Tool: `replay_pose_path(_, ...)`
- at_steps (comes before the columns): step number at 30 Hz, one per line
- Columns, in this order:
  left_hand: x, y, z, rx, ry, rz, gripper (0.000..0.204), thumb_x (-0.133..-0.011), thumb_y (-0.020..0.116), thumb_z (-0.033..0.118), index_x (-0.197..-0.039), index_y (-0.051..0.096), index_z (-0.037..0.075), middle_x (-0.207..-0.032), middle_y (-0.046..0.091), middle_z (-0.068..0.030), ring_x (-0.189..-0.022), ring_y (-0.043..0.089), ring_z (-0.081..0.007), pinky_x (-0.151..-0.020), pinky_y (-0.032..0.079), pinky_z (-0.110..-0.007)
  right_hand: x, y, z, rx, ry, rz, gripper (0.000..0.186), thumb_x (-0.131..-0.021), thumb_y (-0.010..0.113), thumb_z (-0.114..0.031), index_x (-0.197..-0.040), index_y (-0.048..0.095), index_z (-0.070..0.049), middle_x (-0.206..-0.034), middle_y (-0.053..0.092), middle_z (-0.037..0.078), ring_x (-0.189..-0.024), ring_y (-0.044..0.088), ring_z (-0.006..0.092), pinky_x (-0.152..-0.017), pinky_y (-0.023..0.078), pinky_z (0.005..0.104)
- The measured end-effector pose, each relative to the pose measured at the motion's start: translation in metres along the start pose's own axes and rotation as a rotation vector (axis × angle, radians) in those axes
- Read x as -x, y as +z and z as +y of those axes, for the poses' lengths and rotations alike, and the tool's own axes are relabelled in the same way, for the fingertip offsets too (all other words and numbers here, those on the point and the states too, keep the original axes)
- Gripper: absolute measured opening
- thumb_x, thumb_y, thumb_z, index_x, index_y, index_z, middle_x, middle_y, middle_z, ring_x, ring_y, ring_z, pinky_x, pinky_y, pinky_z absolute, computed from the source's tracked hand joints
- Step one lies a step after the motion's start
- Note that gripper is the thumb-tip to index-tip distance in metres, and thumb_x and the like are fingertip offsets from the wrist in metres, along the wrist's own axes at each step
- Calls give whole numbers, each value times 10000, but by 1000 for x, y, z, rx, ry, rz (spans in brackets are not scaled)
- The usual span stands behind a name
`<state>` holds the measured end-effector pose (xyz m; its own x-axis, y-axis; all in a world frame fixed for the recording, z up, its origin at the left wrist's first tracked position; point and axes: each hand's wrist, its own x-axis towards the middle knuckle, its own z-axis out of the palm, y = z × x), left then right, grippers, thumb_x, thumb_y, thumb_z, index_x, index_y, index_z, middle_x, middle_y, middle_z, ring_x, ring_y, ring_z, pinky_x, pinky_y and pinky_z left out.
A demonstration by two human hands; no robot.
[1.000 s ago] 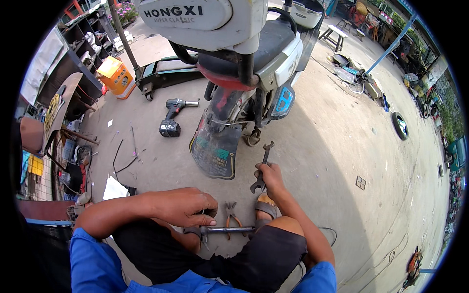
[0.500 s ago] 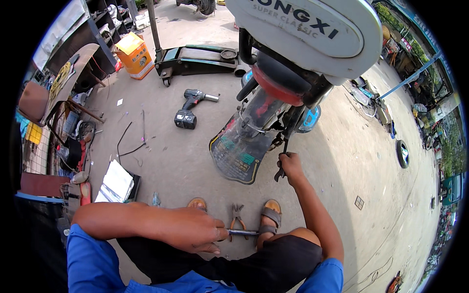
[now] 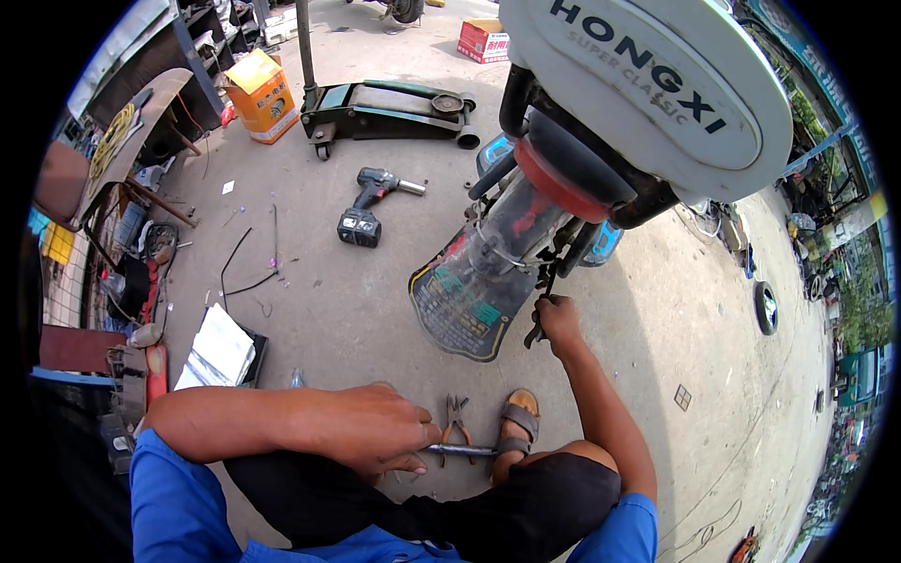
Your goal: The person walks toward a scooter, sits on the ground, and uses a wrench to tighten a bolt on the rear wheel area. The person continues to adjust the bolt with the wrench while seated.
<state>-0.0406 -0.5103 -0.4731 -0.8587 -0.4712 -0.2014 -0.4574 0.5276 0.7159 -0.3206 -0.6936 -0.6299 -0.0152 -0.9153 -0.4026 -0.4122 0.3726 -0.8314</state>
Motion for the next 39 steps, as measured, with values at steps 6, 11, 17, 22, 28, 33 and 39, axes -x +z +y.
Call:
replay_pose_path(6, -1, -1, -5, 1, -34, -122, 386, -862, 624, 326, -1015, 578, -25, -850, 618, -217, -828, 617, -417, -698, 485, -482, -12, 0, 13, 42, -59, 1, 194, -833, 505, -105, -787, 591, 63, -625, 579, 87, -487, 522, 169, -436, 404, 334)
replay_pose_path(11, -3, -2, -7, 17, -58, -145, 351, -849, 636, 308, -948, 582, -25, -842, 615, -225, -829, 609, -428, -710, 481, -490, -10, 14, 28, 147, -49, 44, 237, -841, 512, -120, -834, 608, 96, -659, 623, 136, -550, 603, 207, -489, 449, 347)
replay_pose_path(17, -3, -8, -5, 53, -92, -151, 350, -853, 633, 312, -904, 580, -30, -836, 615, -230, -841, 604, -434, -713, 477, -490, -11, 21, 21, 257, -140, 23, 244, -836, 532, -142, -870, 591, 92, -663, 634, 170, -587, 633, 262, -557, 489, 394)
replay_pose_path(22, -10, -5, -7, 55, -106, -159, 358, -852, 635, 322, -876, 580, -30, -827, 617, -229, -844, 605, -435, -710, 475, -489, -24, 23, 55, 322, -161, 64, 232, -858, 546, -184, -848, 559, 47, -708, 657, 189, -689, 669, 323, -633, 498, 431)
replay_pose_path(28, -9, -10, -5, 60, -137, -162, 360, -855, 631, 330, -873, 582, -26, -813, 619, -219, -855, 605, -429, -710, 475, -487, -25, 28, 55, 336, -177, 42, 241, -861, 552, -202, -898, 543, 36, -715, 656, 187, -692, 664, 330, -649, 497, 441)
replay_pose_path(33, -13, 2, -15, 17, -120, -144, 374, -835, 651, 348, -880, 584, -17, -818, 621, -213, -859, 606, -424, -714, 475, -489, -34, 18, 72, 441, -207, 147, 231, -857, 535, -193, -904, 531, 33, -765, 636, 254, -753, 637, 421, -683, 483, 498)
replay_pose_path(39, -8, 4, -16, 0, -138, -91, 307, -836, 662, 319, -913, 659, 22, -768, 652, -192, -799, 632, -399, -682, 491, -481, -20, 0, 76, 691, -269, 208, 314, -827, 507, -166, -1056, 583, 36, -896, 633, 283, -895, 606, 443, -772, 472, 506)
